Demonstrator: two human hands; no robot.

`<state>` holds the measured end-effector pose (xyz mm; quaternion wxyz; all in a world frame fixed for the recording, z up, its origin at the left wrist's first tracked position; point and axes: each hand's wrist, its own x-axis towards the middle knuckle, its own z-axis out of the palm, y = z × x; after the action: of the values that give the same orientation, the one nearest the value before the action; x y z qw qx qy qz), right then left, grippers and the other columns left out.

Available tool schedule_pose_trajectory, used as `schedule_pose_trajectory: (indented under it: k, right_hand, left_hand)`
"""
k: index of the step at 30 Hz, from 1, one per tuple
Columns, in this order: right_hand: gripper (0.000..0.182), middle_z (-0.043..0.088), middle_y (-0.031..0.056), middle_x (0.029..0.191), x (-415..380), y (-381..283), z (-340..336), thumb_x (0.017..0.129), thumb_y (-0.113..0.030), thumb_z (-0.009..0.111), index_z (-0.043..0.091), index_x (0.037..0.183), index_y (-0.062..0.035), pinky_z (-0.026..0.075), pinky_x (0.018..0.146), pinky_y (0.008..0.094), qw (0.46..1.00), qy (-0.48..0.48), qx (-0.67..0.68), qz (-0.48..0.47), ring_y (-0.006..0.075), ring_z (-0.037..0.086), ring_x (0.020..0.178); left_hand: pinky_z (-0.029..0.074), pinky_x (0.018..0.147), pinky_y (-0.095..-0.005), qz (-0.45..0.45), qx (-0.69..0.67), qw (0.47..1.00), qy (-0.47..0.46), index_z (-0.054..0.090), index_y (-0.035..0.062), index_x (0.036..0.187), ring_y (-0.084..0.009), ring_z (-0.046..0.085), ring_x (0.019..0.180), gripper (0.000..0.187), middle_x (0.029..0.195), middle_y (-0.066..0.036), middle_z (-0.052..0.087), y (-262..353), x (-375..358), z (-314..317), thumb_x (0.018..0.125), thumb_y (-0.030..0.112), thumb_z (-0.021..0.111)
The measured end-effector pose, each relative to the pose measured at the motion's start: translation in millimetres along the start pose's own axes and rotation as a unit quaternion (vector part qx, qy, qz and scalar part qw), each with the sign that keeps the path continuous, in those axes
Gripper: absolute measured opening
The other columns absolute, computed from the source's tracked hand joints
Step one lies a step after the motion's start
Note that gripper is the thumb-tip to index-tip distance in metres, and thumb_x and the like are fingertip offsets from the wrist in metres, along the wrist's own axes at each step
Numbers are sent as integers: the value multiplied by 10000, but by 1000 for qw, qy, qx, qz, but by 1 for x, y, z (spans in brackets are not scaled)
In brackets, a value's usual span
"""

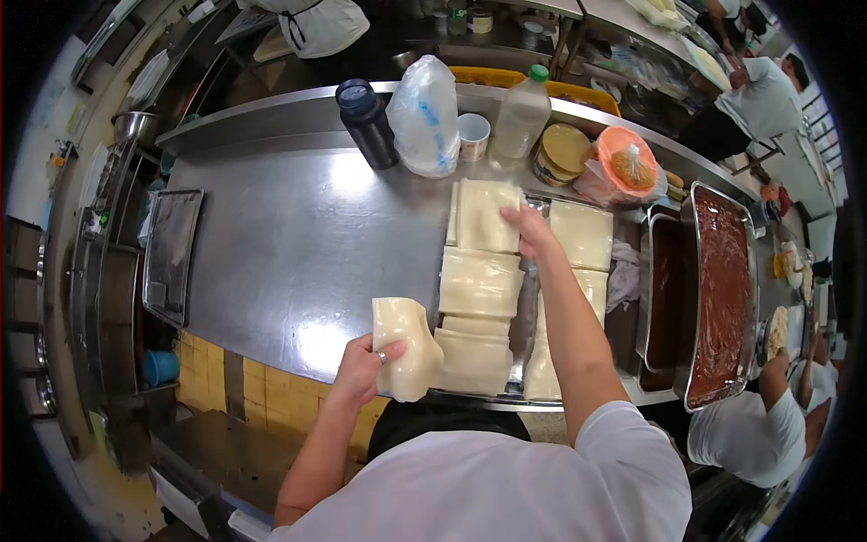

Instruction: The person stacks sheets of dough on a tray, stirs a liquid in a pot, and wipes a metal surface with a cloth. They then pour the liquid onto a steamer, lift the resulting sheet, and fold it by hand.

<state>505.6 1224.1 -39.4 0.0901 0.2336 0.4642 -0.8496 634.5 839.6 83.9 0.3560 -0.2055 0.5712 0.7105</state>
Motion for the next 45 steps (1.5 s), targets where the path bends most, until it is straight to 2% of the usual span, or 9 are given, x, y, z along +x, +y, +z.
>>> schedule_pose_trajectory:
  k: [14, 23, 29, 32, 35, 39, 40, 43, 45]
  right_hand:
    - [321, 686, 149, 1214, -3, 6, 10, 999, -40, 571, 581, 1316, 8, 602, 902, 437, 999, 26, 45, -4, 272, 703, 1054]
    - [352, 706, 135, 1180, -9, -1, 16, 978, -81, 610, 560, 1314, 11, 605, 849, 416, 995, 40, -87, 0, 254, 716, 1019]
    - [451, 740, 142, 936, -28, 17, -14, 857, -167, 703, 619, 1251, 35, 572, 689, 383, 803, 232, -527, -151, 229, 721, 821]
    - [429, 728, 132, 904, -93, 19, -9, 884, -185, 696, 625, 1235, 50, 562, 673, 359, 855, 230, -435, -163, 210, 703, 768]
    - [393, 724, 114, 942, -149, 37, -12, 976, -272, 660, 639, 1210, 43, 573, 740, 346, 964, 146, -222, -15, 205, 712, 838]
    - [469, 711, 129, 1092, -196, 36, -23, 1071, -410, 530, 617, 1242, 17, 579, 870, 356, 989, 2, 71, 126, 210, 704, 969]
    - [502, 714, 135, 1162, -197, 37, -33, 1075, -448, 494, 616, 1263, 2, 561, 936, 365, 983, -44, 134, 115, 229, 699, 1054]
    - [468, 715, 133, 1198, -208, 10, -41, 1071, -403, 520, 610, 1282, 5, 567, 940, 369, 973, -3, 223, 57, 238, 710, 1047]
    - [371, 722, 128, 1183, -200, 0, -60, 1026, -246, 612, 611, 1276, 28, 575, 928, 361, 987, 46, 157, -3, 227, 722, 1012]
  left_hand:
    - [610, 886, -396, 4, -6, 1000, -10, 671, -91, 1191, -246, 720, 999, 298, 1122, -158, 725, 11, 10, 8, 922, 22, 728]
    - [602, 894, -396, -2, 1, 999, -43, 673, -85, 1184, -239, 714, 1009, 288, 1128, -154, 722, 5, 16, 20, 924, 26, 728]
    - [600, 881, -388, 12, -6, 998, -62, 674, -86, 1166, -234, 713, 988, 271, 1112, -149, 720, -1, 28, 38, 930, 35, 727]
    - [599, 878, -387, 3, -15, 997, -72, 669, -85, 1170, -235, 712, 990, 272, 1111, -148, 719, 2, 39, 62, 935, 40, 723]
    - [599, 877, -393, -2, -30, 994, -101, 655, -82, 1193, -243, 712, 992, 290, 1118, -150, 716, -1, 59, 89, 940, 44, 717]
    - [599, 889, -415, -40, -59, 985, -159, 628, -75, 1240, -262, 709, 1014, 325, 1160, -159, 701, 7, 77, 140, 951, 56, 700]
    - [599, 894, -420, -43, -61, 982, -174, 623, -73, 1249, -266, 706, 1024, 333, 1172, -160, 696, 7, 83, 154, 952, 60, 697]
    - [597, 910, -432, -51, -53, 976, -207, 611, -70, 1268, -278, 698, 1052, 353, 1202, -164, 683, 5, 103, 195, 955, 70, 693]
    - [595, 920, -433, -56, -26, 975, -215, 608, -69, 1274, -282, 692, 1069, 362, 1214, -165, 676, -2, 125, 218, 953, 74, 694]
